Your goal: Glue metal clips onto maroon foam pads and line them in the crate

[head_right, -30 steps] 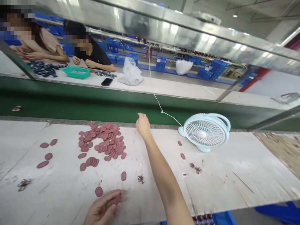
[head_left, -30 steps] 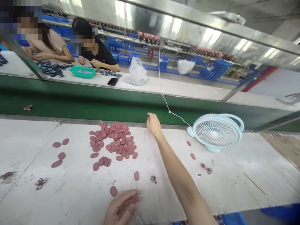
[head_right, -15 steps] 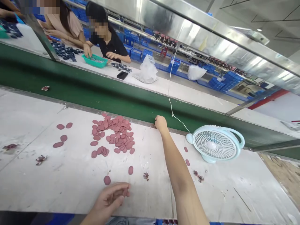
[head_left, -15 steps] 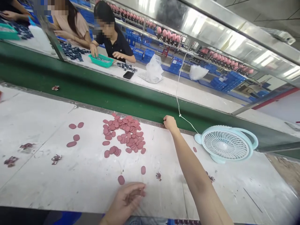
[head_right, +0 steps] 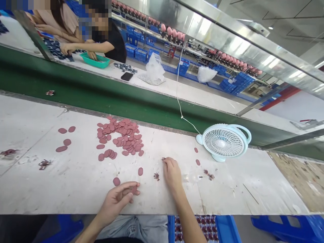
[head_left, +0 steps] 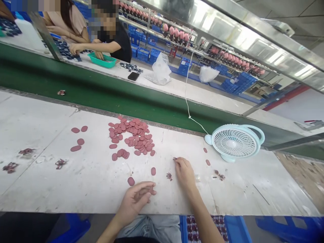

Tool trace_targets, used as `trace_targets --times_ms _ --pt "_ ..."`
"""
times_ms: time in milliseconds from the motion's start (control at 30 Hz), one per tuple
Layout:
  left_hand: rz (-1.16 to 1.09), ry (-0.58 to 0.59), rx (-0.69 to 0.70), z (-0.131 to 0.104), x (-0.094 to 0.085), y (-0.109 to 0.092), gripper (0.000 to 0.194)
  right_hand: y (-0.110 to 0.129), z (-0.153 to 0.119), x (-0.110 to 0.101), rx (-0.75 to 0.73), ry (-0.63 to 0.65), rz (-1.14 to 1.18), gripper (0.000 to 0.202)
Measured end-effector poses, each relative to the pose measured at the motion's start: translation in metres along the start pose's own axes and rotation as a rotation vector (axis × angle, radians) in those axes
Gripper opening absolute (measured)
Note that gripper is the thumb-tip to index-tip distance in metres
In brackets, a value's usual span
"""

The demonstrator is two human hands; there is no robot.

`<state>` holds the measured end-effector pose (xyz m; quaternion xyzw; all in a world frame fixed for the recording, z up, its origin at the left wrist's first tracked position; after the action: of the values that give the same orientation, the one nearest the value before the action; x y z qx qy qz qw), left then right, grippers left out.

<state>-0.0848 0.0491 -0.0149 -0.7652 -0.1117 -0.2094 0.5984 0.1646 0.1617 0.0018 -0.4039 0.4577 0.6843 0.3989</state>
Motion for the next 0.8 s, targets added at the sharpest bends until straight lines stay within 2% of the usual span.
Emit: trace_targets --times_ms 133,267,400,533,700,800 --pt "0.024 -0.003 0.017 -0.001 0.000 0.001 0.032 -0.005 -0.031 -0.008 -0.041 -0.022 -0.028 0.017" --pt "0.044 -0.019 0.042 -0.003 0.002 0.001 0.032 0.016 -0.051 -0.016 -0.089 -0.021 -0.043 0.030" --pt "0.060 -0.060 0.087 -0.004 0.006 0.001 0.031 0.038 -0.074 -0.006 -0.236 0.006 0.010 0.046" --pt "0.070 -0.094 0.119 -0.002 0.007 0.000 0.033 0.033 -0.093 0.007 -0.292 -0.063 0.083 0.072" --pt "0.043 -0.107 0.133 0.005 0.011 0.006 0.038 0.014 -0.102 0.016 -0.299 -0.118 0.150 0.084" --pt "0.011 -0.084 0.120 0.007 0.019 0.005 0.039 0.019 -0.086 0.007 -0.297 -0.190 0.220 0.081"
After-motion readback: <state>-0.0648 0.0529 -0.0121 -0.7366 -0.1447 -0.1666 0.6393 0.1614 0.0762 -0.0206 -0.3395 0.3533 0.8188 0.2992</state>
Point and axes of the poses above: each hand's wrist, its own z-axis towards the middle knuckle, its own x-axis out of the palm, y = z × x, the point moved 1 cm from there along z, towards the middle knuckle, and after that the axes turned 5 degrees about -z, right-handed, at the moved point
